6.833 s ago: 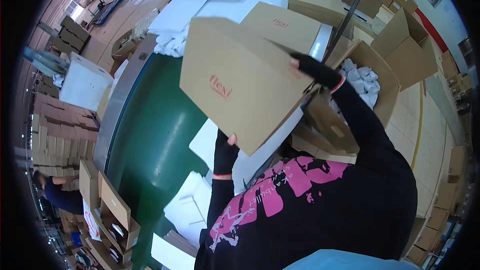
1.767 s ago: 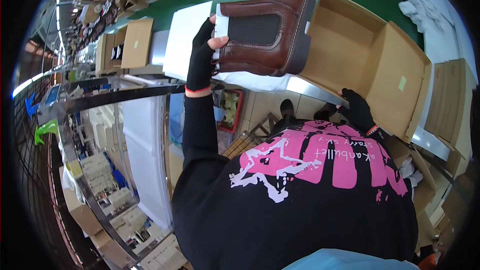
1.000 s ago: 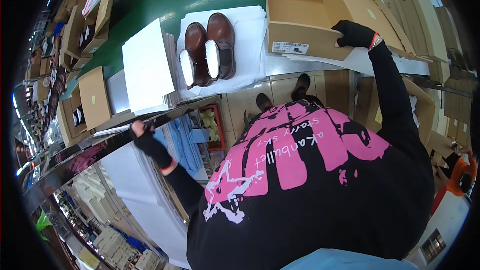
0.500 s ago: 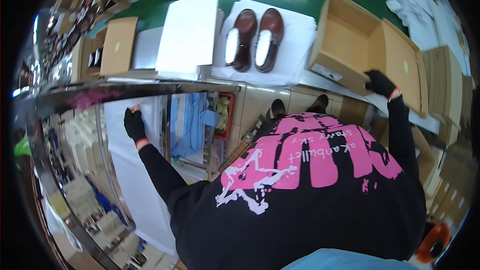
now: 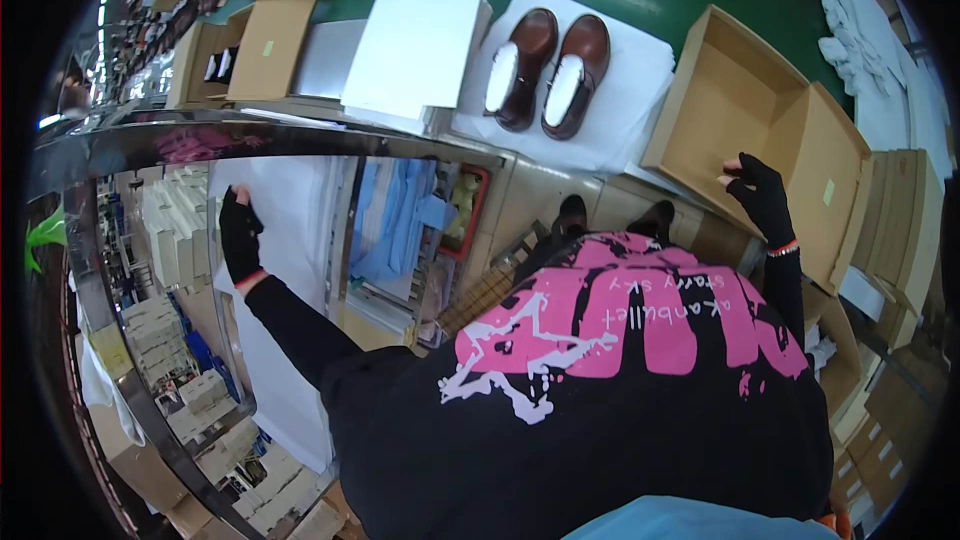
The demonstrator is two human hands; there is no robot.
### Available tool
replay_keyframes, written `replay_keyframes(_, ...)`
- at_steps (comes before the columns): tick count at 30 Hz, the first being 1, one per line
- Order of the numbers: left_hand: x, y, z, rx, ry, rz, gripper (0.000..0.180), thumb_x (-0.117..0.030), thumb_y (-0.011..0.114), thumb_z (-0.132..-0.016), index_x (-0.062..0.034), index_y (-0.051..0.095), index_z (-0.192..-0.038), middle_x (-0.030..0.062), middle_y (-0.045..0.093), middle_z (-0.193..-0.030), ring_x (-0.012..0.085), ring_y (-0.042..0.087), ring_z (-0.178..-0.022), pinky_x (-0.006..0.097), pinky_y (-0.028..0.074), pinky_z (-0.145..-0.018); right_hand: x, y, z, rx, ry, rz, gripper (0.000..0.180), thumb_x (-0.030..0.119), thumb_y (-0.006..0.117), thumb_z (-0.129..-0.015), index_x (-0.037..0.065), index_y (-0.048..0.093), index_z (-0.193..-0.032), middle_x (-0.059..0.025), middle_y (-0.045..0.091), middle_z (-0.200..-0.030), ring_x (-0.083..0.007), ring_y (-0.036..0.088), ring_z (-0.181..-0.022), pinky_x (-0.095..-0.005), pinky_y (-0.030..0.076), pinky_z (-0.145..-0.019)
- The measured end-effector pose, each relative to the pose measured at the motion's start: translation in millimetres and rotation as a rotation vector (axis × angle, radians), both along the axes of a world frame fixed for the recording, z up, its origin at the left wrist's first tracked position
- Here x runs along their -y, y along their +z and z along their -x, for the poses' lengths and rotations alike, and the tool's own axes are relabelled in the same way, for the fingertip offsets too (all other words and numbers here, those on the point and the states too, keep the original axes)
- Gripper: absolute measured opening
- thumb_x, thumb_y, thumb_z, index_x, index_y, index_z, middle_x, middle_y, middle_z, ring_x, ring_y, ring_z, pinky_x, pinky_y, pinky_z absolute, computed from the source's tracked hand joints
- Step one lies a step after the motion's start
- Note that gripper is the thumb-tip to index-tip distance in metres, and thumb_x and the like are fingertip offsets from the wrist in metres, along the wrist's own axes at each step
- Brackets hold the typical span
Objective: Packing brown leather boots into cardboard boxes at a workstation.
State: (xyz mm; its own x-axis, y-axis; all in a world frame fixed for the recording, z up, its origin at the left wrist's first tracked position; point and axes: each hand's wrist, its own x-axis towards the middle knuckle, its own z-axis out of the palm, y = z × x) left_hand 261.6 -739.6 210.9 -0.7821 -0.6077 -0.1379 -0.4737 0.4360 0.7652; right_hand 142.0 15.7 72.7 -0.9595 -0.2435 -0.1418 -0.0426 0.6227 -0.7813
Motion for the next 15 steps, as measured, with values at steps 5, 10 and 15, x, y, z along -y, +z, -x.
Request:
replay_keyframes(5, -168, -10, 39, -0.359, -0.068, -0.517, 0.021, -0.021, 0.062, -0.088, -0.0059, 0.06, -0.102, -0.0014, 0.056, -0.084, 0.0085, 0.051, -0.068, 0.025, 0.045, -0.065, 63, 28, 25, 0.319, 0.077, 0.651, 0.048, 0.045, 0.05, -0.095, 0.001, 0.061, -0.11, -0.0081, 0.064, -0.076, -0.0161, 0.065, -0.076, -0.0266, 0.05, -0.07)
replay_keyframes(10, -327, -16, 95, -0.058, -1.072, -0.3, 0.02, -0.02, 0.067, -0.082, -0.0037, 0.06, -0.09, 0.0073, 0.06, -0.076, 0.0167, 0.059, -0.072, 0.031, 0.047, -0.07, 180, 69, 31, 0.669, 0.421, 0.875, 0.073, 0.059, 0.044, -0.092, 0.004, 0.036, -0.139, -0.0109, 0.059, -0.114, -0.017, 0.06, -0.1, -0.0305, 0.051, -0.079)
replay_keyframes(15, -315, -13, 74, -0.009, -1.217, -0.169, 0.026, -0.014, 0.067, -0.082, -0.0036, 0.065, -0.106, 0.0111, 0.067, -0.095, 0.0194, 0.063, -0.082, 0.032, 0.048, -0.079, 212, 51, 57, 0.084, 0.369, 0.584, 0.04, -0.004, 0.063, -0.081, -0.001, 0.053, -0.12, -0.0062, 0.06, -0.113, -0.0135, 0.055, -0.106, -0.0273, 0.043, -0.092)
